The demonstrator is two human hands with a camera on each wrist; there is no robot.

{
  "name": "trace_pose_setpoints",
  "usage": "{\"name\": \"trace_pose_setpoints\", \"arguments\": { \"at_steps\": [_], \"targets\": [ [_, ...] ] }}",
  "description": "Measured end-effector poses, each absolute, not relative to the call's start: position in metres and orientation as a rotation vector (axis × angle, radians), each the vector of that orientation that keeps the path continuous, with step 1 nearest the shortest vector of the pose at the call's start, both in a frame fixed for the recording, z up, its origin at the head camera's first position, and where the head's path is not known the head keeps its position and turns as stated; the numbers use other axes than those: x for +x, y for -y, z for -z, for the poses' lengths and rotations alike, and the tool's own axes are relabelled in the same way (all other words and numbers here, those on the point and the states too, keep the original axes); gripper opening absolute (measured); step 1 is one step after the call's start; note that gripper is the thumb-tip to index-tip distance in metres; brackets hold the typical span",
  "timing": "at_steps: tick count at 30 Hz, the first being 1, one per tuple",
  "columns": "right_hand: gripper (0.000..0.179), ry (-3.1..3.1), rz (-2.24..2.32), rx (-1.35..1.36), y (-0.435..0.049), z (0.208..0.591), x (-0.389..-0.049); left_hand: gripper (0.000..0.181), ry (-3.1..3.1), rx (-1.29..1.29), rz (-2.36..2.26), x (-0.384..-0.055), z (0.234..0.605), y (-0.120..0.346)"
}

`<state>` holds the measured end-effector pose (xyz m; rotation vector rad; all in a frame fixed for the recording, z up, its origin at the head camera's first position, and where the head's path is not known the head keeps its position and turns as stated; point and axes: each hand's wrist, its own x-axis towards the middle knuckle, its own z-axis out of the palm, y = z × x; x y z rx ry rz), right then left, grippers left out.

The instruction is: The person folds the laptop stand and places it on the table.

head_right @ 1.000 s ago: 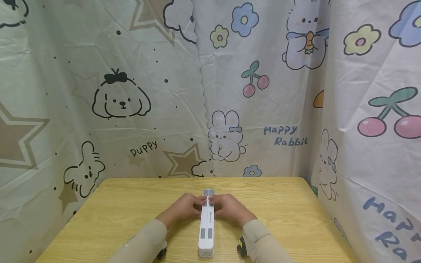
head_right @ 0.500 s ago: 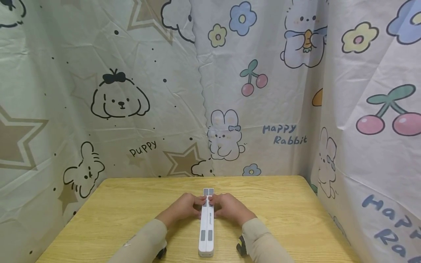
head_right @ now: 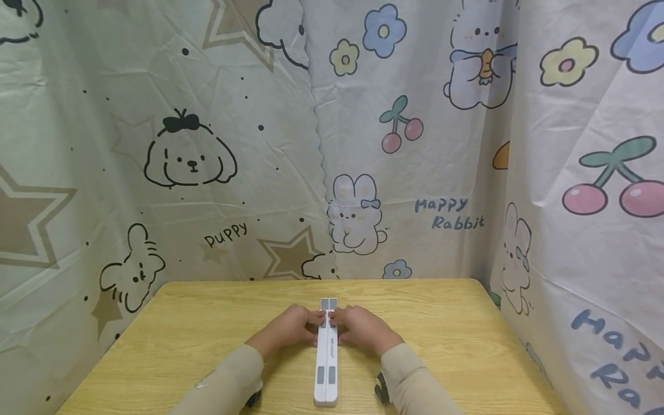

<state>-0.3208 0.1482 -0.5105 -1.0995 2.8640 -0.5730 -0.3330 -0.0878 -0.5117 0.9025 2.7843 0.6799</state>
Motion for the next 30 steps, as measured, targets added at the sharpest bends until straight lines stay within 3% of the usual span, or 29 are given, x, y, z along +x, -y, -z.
{"name": "trace_pose_setpoints", "arguments": {
  "at_steps": [8,15,20,30],
  "targets": [
    [0.053,-2.881,0.427,-1.182,-0.148,0.506,-0.310,0.061,-2.738,0.986,-0.673,-0.331,0.513,0.100],
    [0.038,-2.936,0.259,-1.302,-0.149,0.498,-0.300,0.035,-2.755,0.953,-0.745,-0.324,0.507,0.109],
    [0.034,-2.997,0.241,-1.348,-0.151,0.497,-0.296,0.042,-2.823,0.909,-0.752,-0.317,0.498,0.108],
    [0.035,-3.131,0.245,-1.334,-0.168,0.495,-0.277,0.037,-2.940,0.974,-0.719,-0.291,0.485,0.107]
  ]
}}
